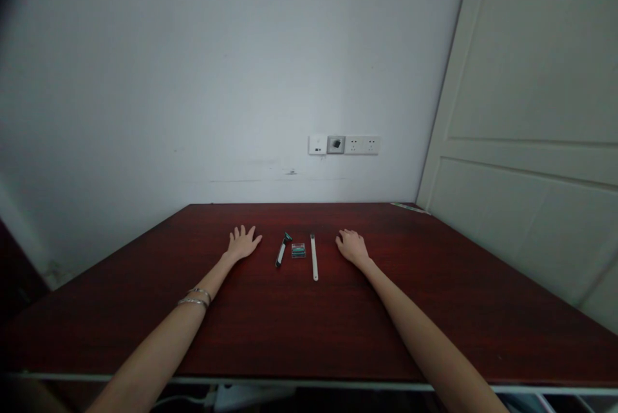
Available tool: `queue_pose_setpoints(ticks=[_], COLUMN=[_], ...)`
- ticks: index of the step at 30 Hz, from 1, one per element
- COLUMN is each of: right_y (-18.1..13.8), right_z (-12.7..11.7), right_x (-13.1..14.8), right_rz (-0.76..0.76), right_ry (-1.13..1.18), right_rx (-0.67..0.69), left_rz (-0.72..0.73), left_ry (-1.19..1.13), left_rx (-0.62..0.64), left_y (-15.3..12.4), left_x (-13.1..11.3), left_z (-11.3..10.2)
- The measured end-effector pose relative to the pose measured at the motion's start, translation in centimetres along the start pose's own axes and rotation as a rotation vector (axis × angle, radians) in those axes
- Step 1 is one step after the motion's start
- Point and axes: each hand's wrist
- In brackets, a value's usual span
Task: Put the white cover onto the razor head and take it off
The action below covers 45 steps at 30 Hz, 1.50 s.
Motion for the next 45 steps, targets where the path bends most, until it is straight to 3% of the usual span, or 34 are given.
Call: queue_pose_setpoints(ticks=[28, 31, 35, 39, 45], right_y=[-0.4, -0.4, -1.0, -2.0, -1.8], right_z=[-0.2, -0.5, -1.6, -2.3, -0.6], right_x=[-0.2, -0.2, 1.1, 4.2, 6.9], right_rz=[-0.019, -0.034, -0.296, -0.604, -0.683], right_ry=[0.0, 0.048, 0.213, 0.285, 0.261], right_rx=[-0.007, -0.063, -0.185, -0.081, 0.095], left_rz=[0.043, 0.045, 0.05, 0.053, 0.036], left_ry=[-0.021, -0.023, -0.034, -0.031, 0.011], left_rx=[0.039, 0.046, 0.052, 0.049, 0.036], left_y=[1.1, 1.0, 1.0, 0.9, 1.0], left_x=[0.2, 0.2, 0.2, 0.2, 0.1], left_z=[0.2, 0.1, 0.0, 0.0, 0.1])
Point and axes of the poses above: each hand's wrist, its own y-axis towards the middle knuckle, its own z-axis out of the palm, x = y × z, and after that the axes turned 15 degrees about x, right-handed
